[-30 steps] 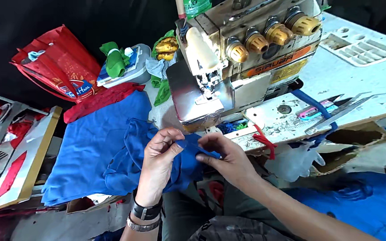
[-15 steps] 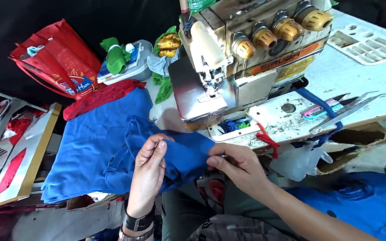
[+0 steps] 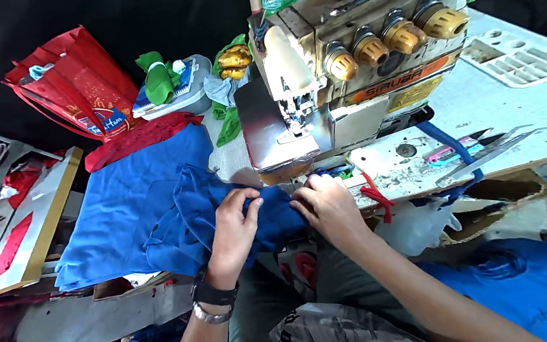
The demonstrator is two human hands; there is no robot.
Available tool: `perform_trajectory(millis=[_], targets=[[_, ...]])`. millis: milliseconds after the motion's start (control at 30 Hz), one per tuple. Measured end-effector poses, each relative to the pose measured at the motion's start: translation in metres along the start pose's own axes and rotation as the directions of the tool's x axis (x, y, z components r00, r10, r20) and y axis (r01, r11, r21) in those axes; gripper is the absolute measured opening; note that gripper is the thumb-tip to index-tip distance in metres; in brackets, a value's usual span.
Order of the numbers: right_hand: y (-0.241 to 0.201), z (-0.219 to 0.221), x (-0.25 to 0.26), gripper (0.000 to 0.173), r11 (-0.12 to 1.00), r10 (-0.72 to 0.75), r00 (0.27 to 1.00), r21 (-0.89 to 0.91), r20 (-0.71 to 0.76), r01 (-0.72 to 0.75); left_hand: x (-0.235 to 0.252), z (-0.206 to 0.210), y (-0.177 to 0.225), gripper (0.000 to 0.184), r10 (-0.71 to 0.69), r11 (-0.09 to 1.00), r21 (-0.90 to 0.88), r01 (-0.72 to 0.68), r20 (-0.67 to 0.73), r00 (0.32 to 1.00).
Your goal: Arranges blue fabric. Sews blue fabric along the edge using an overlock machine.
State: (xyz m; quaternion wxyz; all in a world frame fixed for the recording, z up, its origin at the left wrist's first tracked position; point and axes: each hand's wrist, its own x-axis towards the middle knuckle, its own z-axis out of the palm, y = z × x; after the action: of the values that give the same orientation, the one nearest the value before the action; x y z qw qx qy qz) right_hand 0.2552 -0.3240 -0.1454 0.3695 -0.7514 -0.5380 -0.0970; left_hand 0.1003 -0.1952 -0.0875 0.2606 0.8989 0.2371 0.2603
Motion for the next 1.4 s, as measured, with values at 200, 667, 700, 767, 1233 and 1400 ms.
perform_trajectory(millis=[200,667,700,767,1233,1400], targets=[[-0.005,-0.001,-0.005,0.018,0.993,-0.083,0.992,0.078,-0.096,0.090,0.010,0.019,-0.006,0.029,-0.017,0.972,0.234,-0.026,0.179,0.984],[-0.022,-0.016,0.006,0.020,0.463,0.272,0.928,0.810,0.256,-0.360,0.001,-0.043,-0.002,0.011,-0.106,0.904,-0.384,0.188,0.224,0.969],[-0.023,-0.017,0.007,0.016,0.465,0.277,0.928,0.811,0.247,-0.355,0.001,-0.043,-0.001,0.012,-0.110,0.907,-0.378,0.184,0.210,0.971],[-0.023,-0.018,0.006,0.011,0.480,0.284,0.932,0.807,0.226,-0.342,0.001,-0.042,-0.001,0.014,-0.121,0.911,-0.367,0.188,0.198,0.973],[-0.010,-0.030,0.006,0.013,0.585,0.361,0.926,0.748,0.106,-0.314,0.002,-0.042,0.005,0.013,-0.119,0.908,-0.377,0.183,0.186,0.975],[-0.007,-0.033,0.008,0.025,0.803,0.180,0.981,0.586,-0.066,-0.108,0.003,-0.037,0.003,0.013,-0.054,0.911,-0.394,0.123,0.180,0.982]])
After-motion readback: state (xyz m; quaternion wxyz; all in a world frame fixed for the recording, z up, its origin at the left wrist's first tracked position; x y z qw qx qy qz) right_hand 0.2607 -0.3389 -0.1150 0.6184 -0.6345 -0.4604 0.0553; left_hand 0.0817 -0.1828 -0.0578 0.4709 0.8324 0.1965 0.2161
